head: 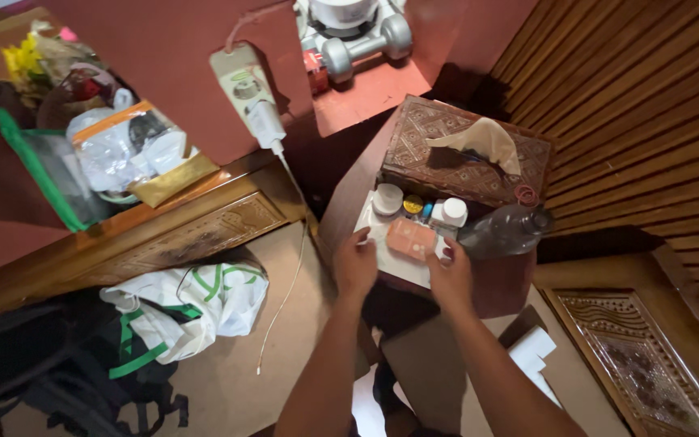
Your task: The person gathers vacuum components from a bedside table and a bag, then connects the motor unit to the extension tube and vacuum head.
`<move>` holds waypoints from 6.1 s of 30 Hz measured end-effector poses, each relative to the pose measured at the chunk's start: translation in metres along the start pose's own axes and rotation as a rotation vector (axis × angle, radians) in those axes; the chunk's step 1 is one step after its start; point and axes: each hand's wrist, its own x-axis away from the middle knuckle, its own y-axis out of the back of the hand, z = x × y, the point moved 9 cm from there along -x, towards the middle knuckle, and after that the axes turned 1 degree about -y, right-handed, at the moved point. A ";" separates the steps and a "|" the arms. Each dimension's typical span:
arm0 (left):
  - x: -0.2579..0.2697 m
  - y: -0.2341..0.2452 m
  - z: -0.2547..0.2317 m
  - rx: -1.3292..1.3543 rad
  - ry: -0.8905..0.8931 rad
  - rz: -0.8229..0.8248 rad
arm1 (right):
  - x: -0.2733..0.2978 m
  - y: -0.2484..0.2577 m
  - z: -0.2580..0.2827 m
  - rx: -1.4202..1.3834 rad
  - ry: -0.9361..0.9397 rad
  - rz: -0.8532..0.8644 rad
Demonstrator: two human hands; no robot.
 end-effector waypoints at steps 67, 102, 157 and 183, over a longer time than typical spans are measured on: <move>-0.088 0.089 0.017 0.075 -0.225 0.029 | 0.025 -0.212 0.140 -0.239 0.171 0.514; 0.121 0.393 0.277 -0.170 0.500 -0.444 | 0.238 -0.371 0.105 0.306 0.537 0.974; 0.090 0.523 0.349 0.447 0.638 -0.567 | 0.280 -0.660 -0.161 0.578 0.193 1.513; 0.084 0.505 0.283 0.667 0.547 -0.446 | 0.254 -0.549 0.099 0.343 0.788 0.681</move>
